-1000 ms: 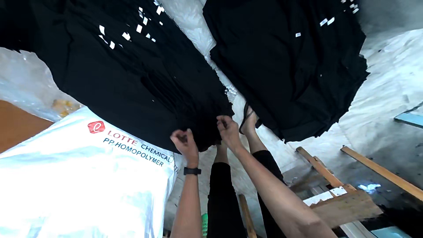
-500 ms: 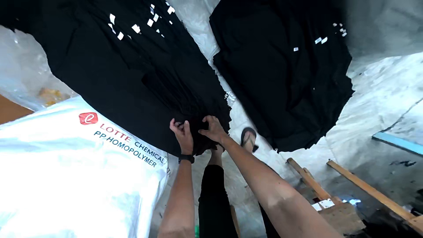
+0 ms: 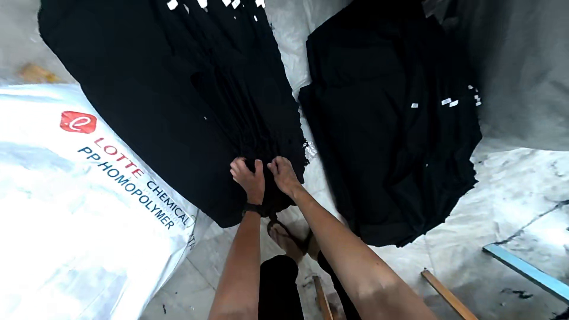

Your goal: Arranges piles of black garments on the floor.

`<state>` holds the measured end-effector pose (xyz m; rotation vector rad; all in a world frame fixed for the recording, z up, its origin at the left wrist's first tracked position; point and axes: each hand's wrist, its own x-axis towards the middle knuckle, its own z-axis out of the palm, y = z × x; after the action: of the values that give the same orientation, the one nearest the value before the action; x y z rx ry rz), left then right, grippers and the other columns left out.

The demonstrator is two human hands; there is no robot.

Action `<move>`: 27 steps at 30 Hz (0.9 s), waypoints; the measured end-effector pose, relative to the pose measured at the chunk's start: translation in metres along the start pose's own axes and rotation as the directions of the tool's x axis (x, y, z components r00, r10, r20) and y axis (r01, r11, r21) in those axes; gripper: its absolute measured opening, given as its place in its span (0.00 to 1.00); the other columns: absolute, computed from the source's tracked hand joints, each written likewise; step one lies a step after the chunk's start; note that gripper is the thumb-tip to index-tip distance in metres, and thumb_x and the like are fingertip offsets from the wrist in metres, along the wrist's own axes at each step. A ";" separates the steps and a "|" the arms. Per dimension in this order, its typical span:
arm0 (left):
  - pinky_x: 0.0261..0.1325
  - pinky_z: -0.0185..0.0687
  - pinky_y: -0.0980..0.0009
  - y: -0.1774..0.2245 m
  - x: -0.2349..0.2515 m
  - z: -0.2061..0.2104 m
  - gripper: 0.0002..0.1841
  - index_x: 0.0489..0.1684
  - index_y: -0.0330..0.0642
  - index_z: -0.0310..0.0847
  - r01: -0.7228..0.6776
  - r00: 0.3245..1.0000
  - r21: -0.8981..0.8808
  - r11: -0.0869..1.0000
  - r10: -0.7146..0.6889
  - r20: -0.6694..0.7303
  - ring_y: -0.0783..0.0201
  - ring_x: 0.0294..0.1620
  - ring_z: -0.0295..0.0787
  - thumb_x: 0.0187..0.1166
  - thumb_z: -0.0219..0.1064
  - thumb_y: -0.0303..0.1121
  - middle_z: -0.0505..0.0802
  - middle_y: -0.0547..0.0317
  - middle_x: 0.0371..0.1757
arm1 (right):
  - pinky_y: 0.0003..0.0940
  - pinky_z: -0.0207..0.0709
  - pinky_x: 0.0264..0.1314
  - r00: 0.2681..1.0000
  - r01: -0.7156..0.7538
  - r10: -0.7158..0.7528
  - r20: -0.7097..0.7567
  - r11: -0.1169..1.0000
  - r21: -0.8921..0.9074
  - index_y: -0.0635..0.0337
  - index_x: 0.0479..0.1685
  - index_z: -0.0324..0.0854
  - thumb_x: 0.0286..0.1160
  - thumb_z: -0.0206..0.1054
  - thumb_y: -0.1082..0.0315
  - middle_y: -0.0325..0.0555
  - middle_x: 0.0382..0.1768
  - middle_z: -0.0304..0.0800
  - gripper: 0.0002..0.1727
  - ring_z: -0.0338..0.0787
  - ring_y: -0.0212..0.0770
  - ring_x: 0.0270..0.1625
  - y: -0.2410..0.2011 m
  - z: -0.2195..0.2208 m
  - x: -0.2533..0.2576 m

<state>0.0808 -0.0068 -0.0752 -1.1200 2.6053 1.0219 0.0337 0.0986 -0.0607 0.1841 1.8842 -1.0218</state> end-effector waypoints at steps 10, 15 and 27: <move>0.74 0.59 0.34 -0.011 -0.007 0.014 0.22 0.58 0.17 0.77 -0.192 0.971 -0.106 0.976 0.174 -0.162 0.30 0.72 0.73 0.85 0.51 0.34 0.80 0.23 0.68 | 0.56 0.71 0.74 0.995 0.101 -0.101 -0.020 0.995 -0.002 0.71 0.56 0.80 0.92 0.57 0.61 0.64 0.62 0.82 0.18 0.79 0.60 0.71 0.012 0.000 0.004; 0.74 0.65 0.43 -0.019 -0.009 0.009 0.16 0.52 0.22 0.81 -0.246 0.962 -0.291 0.925 0.196 -0.191 0.43 0.68 0.77 0.85 0.53 0.29 0.84 0.33 0.61 | 0.53 0.70 0.76 0.985 0.170 -0.170 -0.012 0.985 -0.028 0.72 0.57 0.80 0.93 0.55 0.61 0.65 0.63 0.81 0.19 0.78 0.59 0.72 0.015 -0.002 0.002; 0.58 0.80 0.74 -0.012 -0.031 -0.091 0.20 0.73 0.25 0.65 -0.306 0.923 -0.312 0.899 0.199 -0.330 0.73 0.55 0.84 0.85 0.56 0.25 0.85 0.45 0.64 | 0.23 0.72 0.30 0.957 0.193 -0.234 0.170 0.955 0.224 0.65 0.52 0.83 0.96 0.48 0.60 0.37 0.27 0.85 0.20 0.77 0.26 0.24 0.015 -0.066 -0.019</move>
<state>0.1238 -0.0517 -0.0013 -1.0856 2.9401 1.5530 0.0075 0.1604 -0.0410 -0.0037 1.6440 -1.3349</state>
